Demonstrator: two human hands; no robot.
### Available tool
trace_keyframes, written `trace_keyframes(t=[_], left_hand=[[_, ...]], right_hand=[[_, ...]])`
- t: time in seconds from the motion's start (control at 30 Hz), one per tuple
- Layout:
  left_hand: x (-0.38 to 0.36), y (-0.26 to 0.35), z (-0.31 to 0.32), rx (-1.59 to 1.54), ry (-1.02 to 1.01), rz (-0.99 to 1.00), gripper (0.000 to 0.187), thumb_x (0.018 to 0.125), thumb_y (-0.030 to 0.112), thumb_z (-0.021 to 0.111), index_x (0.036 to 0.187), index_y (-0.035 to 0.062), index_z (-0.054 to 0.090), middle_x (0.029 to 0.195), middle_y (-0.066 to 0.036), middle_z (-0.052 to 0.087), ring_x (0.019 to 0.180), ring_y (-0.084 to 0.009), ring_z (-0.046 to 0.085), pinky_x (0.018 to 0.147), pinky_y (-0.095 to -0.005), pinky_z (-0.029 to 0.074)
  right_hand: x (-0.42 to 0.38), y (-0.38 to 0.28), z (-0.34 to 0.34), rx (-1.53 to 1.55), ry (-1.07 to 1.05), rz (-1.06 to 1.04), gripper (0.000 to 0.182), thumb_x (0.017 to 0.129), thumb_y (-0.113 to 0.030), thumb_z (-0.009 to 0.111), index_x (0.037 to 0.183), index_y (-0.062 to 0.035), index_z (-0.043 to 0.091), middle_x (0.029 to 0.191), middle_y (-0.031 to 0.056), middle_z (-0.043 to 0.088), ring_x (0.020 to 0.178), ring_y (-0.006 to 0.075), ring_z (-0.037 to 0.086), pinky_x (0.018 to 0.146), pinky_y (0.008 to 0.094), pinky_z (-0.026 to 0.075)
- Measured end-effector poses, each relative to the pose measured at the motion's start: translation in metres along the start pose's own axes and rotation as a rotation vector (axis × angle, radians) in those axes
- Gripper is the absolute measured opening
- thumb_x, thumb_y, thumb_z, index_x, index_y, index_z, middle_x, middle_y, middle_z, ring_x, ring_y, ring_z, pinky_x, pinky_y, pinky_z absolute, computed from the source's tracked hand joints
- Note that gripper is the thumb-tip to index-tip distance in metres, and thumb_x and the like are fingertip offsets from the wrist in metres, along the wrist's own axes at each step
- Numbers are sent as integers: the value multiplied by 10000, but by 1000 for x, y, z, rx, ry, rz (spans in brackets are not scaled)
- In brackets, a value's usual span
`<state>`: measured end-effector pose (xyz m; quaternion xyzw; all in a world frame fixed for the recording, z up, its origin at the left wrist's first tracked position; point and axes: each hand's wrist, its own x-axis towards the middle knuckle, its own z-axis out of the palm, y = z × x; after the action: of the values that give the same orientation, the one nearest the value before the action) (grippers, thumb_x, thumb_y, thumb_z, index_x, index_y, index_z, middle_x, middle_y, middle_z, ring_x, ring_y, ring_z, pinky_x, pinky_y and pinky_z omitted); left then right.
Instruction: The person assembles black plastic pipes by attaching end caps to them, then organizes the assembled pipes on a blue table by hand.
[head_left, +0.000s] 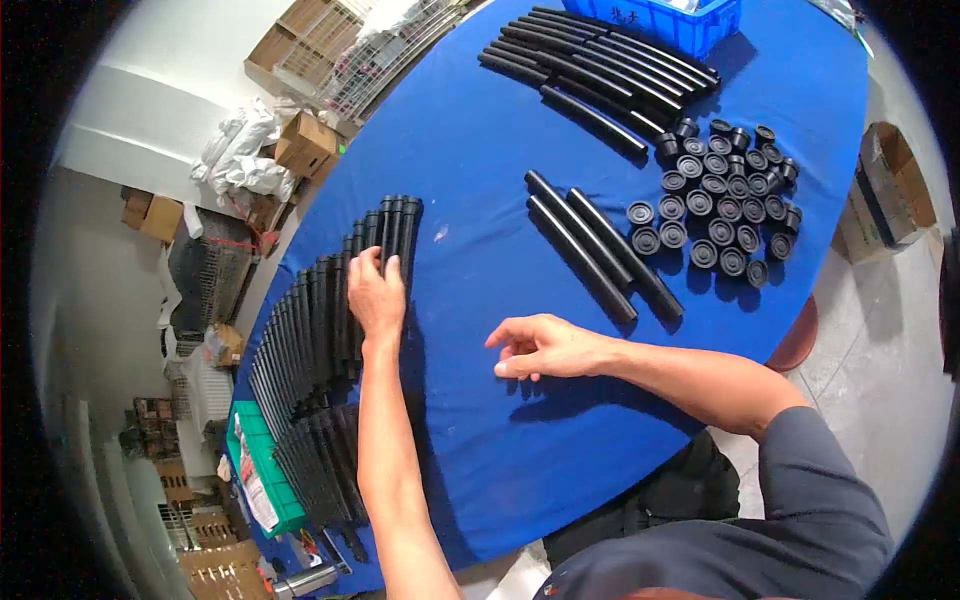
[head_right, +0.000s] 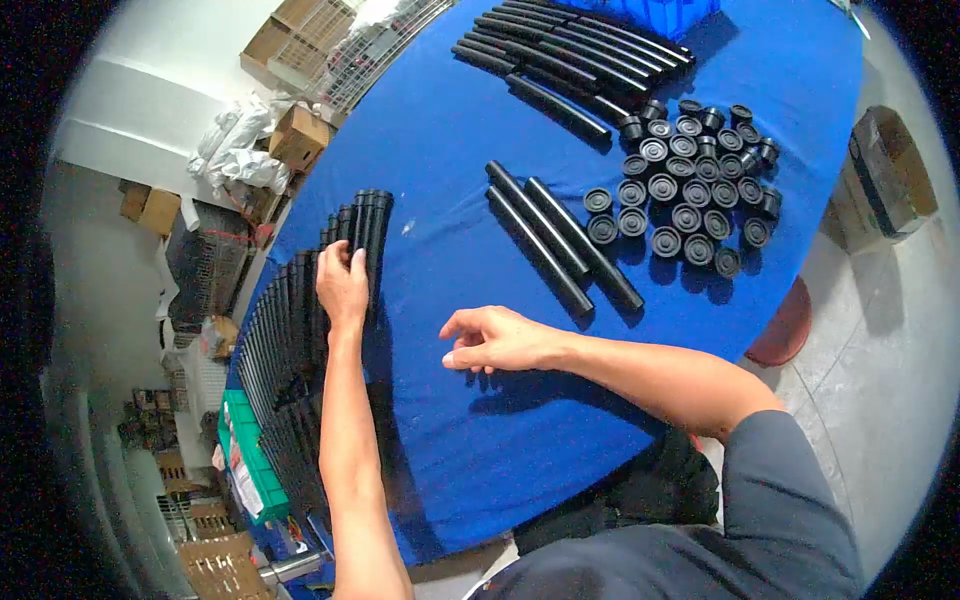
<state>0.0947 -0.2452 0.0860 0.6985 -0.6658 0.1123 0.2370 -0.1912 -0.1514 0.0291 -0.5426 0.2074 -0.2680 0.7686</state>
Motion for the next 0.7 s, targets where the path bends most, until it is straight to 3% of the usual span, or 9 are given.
trace_keyframes(t=[0.07,0.17,0.23,0.33,0.43,0.57,0.6,0.63,0.7], left_hand=[[-8,27,13,-170,25,67,264,888,217,734,1097,63,685,939,-112,686,854,-303,691,768,-424,544],[-19,64,33,-383,-95,4,300,883,217,733,1120,42,678,790,-139,700,714,-314,681,700,-436,535],[-25,73,53,-527,-185,-152,319,882,223,750,1145,53,686,719,-107,694,666,-218,676,648,-381,525],[-36,76,76,-392,-132,-143,289,889,252,736,1090,49,696,686,-109,662,639,-247,661,634,-398,512],[-37,71,77,-443,-54,-148,265,886,270,730,1073,86,692,735,-111,701,728,-334,706,684,-461,526],[-39,68,82,-472,-77,-174,280,870,307,735,1059,105,691,755,-99,706,765,-337,706,703,-477,527],[-38,67,86,-449,-73,-174,273,873,311,727,1057,112,689,752,-88,704,768,-332,705,707,-479,526],[-39,69,85,-433,-29,-133,258,869,267,744,1032,73,697,686,-86,669,665,-275,675,652,-427,513],[-39,72,83,-424,-34,-163,256,873,273,735,1025,70,700,685,-78,668,672,-275,674,660,-423,509]], right_hand=[[0,-4,3,-22,-8,3,536,931,-323,755,1302,26,586,969,59,673,806,108,627,680,274,539],[1,1,3,1,-33,34,503,937,-321,746,1266,34,610,942,62,679,793,106,629,677,282,541],[1,-4,3,-81,-48,47,461,943,-322,736,1226,28,639,916,66,687,776,105,629,675,285,542],[-15,-20,-3,-168,-32,37,336,940,-284,736,1103,7,695,873,47,697,741,104,625,670,279,534],[-11,-28,7,-154,-32,48,264,945,-257,728,1019,-4,719,846,13,701,728,110,623,662,295,523],[-19,-84,0,-655,189,-305,200,916,-201,731,918,-2,709,747,85,675,670,128,621,627,332,512],[-17,-105,-9,-763,266,-358,186,903,-184,736,901,0,707,735,111,671,649,148,624,626,338,515],[-11,-124,-26,-873,333,-413,173,890,-168,741,884,1,704,723,137,666,628,168,628,624,345,518],[10,-147,-83,-1133,499,-387,173,900,-172,720,908,0,707,778,107,682,694,184,646,647,353,519]])
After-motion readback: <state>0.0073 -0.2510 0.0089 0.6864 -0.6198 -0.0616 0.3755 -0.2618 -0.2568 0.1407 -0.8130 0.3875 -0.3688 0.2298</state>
